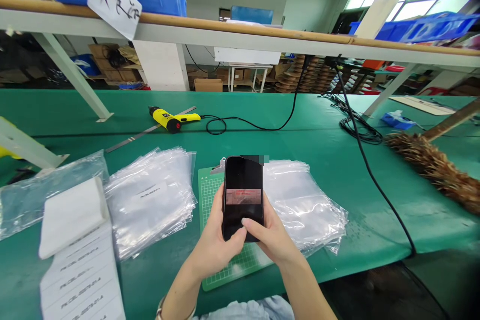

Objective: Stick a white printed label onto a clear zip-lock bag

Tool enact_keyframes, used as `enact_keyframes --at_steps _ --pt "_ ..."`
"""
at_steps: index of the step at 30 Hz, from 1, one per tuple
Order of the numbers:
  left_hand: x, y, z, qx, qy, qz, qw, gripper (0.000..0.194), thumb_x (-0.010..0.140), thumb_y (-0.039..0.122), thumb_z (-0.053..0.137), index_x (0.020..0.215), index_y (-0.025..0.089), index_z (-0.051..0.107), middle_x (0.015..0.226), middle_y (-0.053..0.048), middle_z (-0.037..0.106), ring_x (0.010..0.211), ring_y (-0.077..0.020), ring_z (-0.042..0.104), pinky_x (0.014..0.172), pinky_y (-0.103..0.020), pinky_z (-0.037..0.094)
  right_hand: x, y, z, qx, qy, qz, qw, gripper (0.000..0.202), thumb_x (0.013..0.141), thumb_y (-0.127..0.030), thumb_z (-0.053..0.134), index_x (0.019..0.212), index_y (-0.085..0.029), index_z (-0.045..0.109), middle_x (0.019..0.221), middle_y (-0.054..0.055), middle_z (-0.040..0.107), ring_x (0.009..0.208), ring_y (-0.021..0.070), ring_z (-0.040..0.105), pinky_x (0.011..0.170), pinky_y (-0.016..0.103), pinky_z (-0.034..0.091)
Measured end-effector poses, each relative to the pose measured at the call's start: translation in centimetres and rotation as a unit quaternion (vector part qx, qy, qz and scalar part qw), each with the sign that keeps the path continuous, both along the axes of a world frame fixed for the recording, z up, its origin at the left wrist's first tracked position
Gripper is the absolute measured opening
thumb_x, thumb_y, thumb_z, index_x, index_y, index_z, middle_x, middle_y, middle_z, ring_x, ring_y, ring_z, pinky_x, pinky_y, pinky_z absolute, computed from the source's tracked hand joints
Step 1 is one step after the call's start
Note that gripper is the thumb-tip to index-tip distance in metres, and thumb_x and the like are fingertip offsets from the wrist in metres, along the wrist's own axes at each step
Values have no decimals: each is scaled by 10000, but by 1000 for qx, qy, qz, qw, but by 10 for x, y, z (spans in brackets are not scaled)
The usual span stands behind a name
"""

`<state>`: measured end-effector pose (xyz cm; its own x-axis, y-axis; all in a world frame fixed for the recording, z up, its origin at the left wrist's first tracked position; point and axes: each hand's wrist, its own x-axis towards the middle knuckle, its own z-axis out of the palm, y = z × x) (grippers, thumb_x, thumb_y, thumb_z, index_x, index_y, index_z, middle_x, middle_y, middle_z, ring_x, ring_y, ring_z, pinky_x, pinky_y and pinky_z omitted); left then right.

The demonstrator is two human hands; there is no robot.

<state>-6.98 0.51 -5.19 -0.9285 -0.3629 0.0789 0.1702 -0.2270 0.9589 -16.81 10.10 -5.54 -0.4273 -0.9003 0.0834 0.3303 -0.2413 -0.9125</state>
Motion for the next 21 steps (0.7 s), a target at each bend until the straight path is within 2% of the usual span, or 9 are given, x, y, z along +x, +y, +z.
enact_keyframes --at_steps 4,13,16,18,21 --pt "0 2 4 15 0 0 1000 722 819 306 576 1382 320 124 1167 -120 466 492 -35 430 444 -212 366 1 0 0 1 2 -6 1000 522 797 -263 624 1260 -298 384 1213 41 541 1108 219 518 954 405 417" --pt "3 3 5 11 9 -3 1000 710 809 328 590 1360 305 142 1099 -102 495 465 -33 426 432 -221 364 4 1 3 9 7 -17 1000 505 785 -283 630 1237 -284 404 1198 40 552 1107 232 519 904 393 459" --pt "3 3 4 11 3 0 1000 713 814 325 585 1362 311 130 1074 -92 507 461 -38 428 431 -222 366 6 0 8 14 -5 -9 1000 492 773 -295 637 1212 -299 415 1171 33 567 1072 248 546 722 351 543" --pt "3 3 4 15 1 -1 1000 722 812 329 587 1364 311 120 1054 -90 512 457 -41 427 424 -220 361 8 0 11 17 -15 -3 1000 480 772 -298 637 1198 -305 416 1152 34 576 1023 254 576 578 311 554" --pt "3 3 4 18 -5 1 1000 731 807 340 594 1362 305 118 1027 -85 515 456 -40 420 423 -220 357 8 0 12 18 -24 -1 1000 469 775 -287 634 1189 -307 416 1141 37 579 985 251 595 500 283 545"
